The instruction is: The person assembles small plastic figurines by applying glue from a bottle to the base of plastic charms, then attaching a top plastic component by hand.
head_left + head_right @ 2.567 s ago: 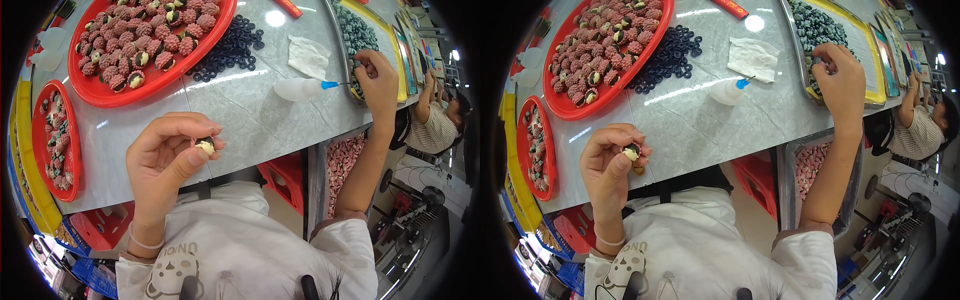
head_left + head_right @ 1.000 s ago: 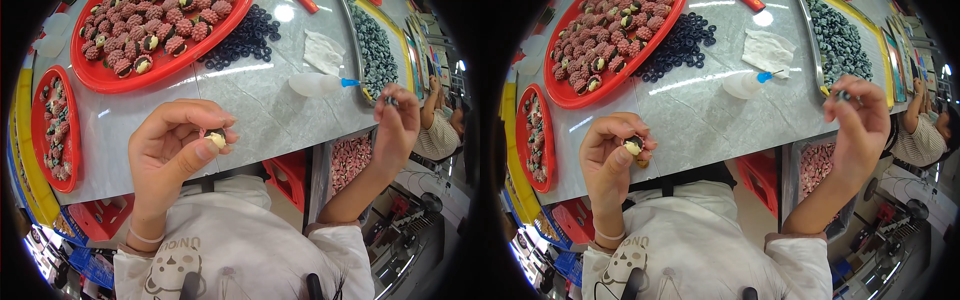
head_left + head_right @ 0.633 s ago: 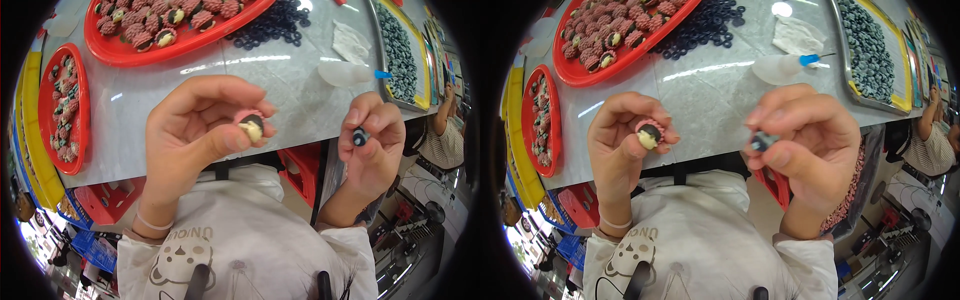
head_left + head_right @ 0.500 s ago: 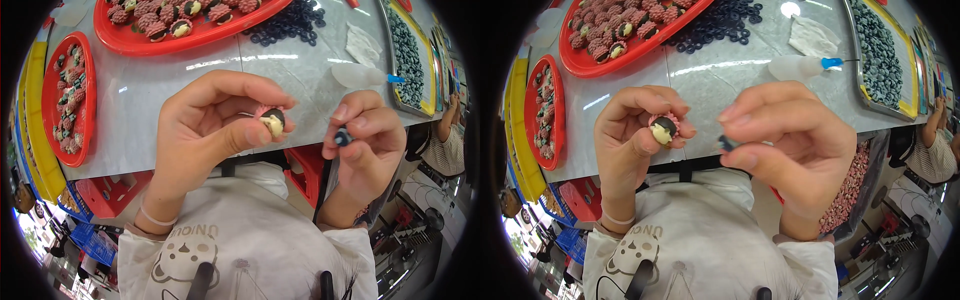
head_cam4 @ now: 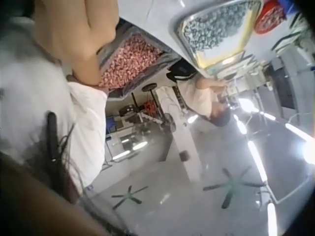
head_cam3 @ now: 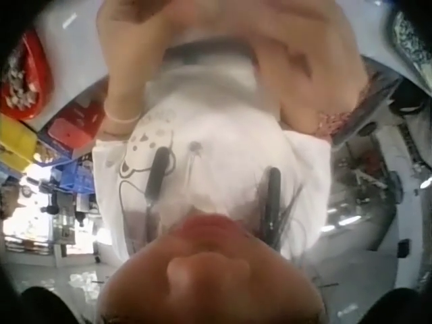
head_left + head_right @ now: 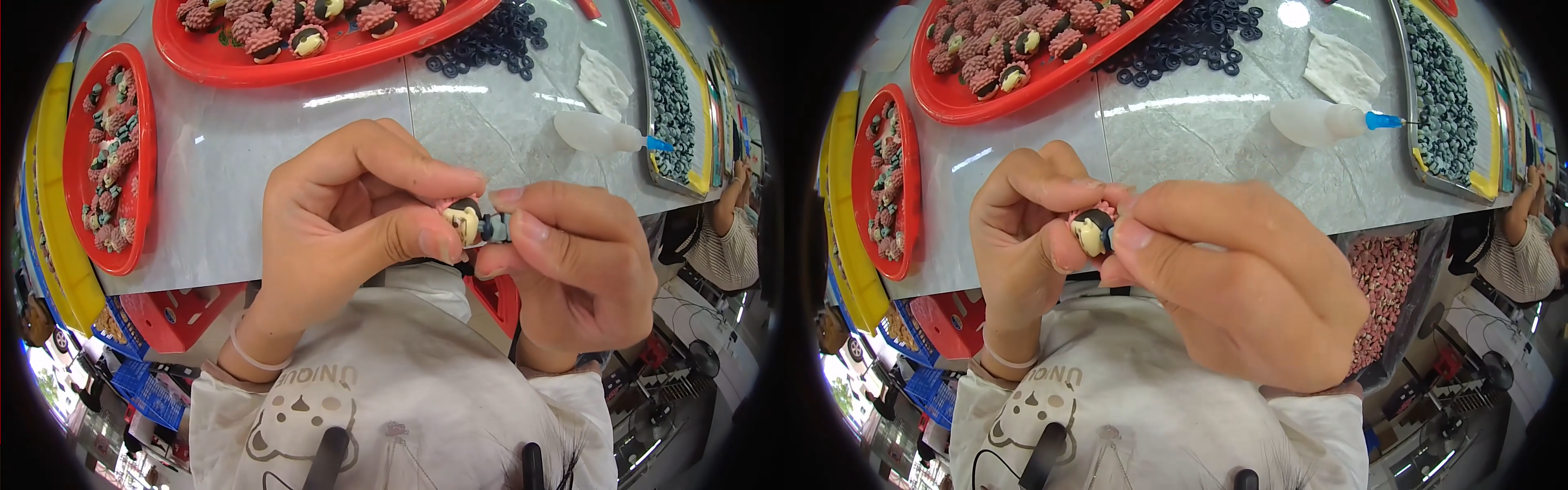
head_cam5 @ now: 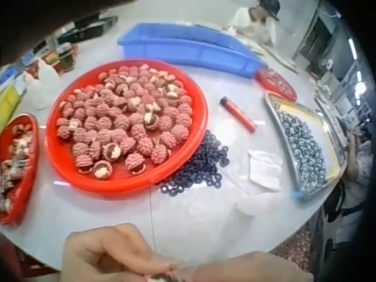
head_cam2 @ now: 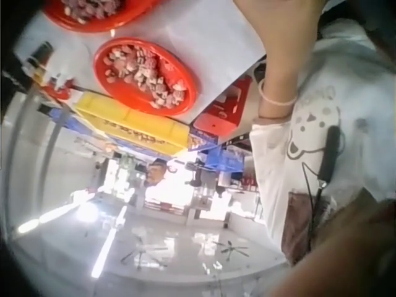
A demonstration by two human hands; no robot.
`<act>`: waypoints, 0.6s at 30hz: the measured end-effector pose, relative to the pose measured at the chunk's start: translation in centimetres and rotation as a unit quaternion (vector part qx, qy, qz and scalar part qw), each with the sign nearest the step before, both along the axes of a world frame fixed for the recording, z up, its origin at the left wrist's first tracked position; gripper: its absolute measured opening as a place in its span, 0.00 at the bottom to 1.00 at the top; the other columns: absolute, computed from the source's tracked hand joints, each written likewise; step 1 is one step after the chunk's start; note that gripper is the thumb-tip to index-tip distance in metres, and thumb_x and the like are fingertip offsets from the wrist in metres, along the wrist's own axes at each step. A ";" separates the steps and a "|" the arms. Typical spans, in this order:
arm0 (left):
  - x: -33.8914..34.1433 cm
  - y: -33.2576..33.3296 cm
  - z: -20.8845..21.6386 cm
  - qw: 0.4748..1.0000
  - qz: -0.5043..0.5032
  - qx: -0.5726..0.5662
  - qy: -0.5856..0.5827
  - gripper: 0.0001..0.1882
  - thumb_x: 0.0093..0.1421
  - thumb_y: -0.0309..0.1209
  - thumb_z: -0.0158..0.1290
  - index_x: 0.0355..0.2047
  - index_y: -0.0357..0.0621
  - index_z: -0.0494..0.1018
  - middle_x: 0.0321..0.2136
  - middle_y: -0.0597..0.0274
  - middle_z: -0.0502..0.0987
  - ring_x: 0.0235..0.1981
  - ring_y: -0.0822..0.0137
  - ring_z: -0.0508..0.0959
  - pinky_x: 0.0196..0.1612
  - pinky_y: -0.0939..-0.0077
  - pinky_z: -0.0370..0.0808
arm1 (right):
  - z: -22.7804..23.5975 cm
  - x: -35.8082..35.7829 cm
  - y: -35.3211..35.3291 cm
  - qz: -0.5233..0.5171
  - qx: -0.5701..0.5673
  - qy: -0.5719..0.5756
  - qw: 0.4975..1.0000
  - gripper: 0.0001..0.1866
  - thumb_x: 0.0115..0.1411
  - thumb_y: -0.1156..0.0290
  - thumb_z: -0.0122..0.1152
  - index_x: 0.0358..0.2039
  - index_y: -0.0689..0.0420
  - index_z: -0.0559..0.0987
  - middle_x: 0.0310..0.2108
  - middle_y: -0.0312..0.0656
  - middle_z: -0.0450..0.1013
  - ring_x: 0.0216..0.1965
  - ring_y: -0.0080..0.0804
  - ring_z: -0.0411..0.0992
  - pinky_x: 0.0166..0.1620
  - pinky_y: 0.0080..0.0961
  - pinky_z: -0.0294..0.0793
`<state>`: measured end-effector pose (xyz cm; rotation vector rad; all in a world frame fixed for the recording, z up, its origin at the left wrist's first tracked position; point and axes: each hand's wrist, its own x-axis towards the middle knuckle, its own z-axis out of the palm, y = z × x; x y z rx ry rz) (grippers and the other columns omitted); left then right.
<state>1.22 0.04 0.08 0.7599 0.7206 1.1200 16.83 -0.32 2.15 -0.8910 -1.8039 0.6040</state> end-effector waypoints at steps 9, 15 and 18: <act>-0.2 0.0 0.2 0.998 0.030 0.047 0.039 0.12 0.43 0.28 0.58 0.26 0.34 0.69 0.23 0.59 0.68 0.27 0.70 0.72 0.36 0.78 0.72 | 0.3 -0.7 0.2 -0.017 0.016 -0.031 0.999 0.09 0.40 0.84 0.61 0.24 0.65 0.71 0.24 0.51 0.69 0.21 0.27 0.71 0.22 0.15 0.72; 0.3 -0.3 0.2 0.998 0.031 0.036 0.034 0.12 0.43 0.25 0.57 0.28 0.32 0.70 0.24 0.57 0.70 0.26 0.71 0.72 0.32 0.80 0.72 | 0.1 -0.7 -0.8 -0.055 -0.043 0.000 0.998 0.06 0.43 0.85 0.58 0.23 0.65 0.71 0.24 0.50 0.69 0.20 0.27 0.70 0.23 0.13 0.70; 0.4 -0.5 0.9 0.999 0.022 -0.032 -0.005 0.12 0.43 0.25 0.58 0.28 0.32 0.70 0.24 0.57 0.71 0.24 0.72 0.72 0.29 0.82 0.71 | 0.4 0.0 -0.7 0.006 -0.089 0.049 0.995 0.10 0.40 0.90 0.57 0.25 0.68 0.72 0.28 0.51 0.68 0.24 0.29 0.71 0.25 0.16 0.74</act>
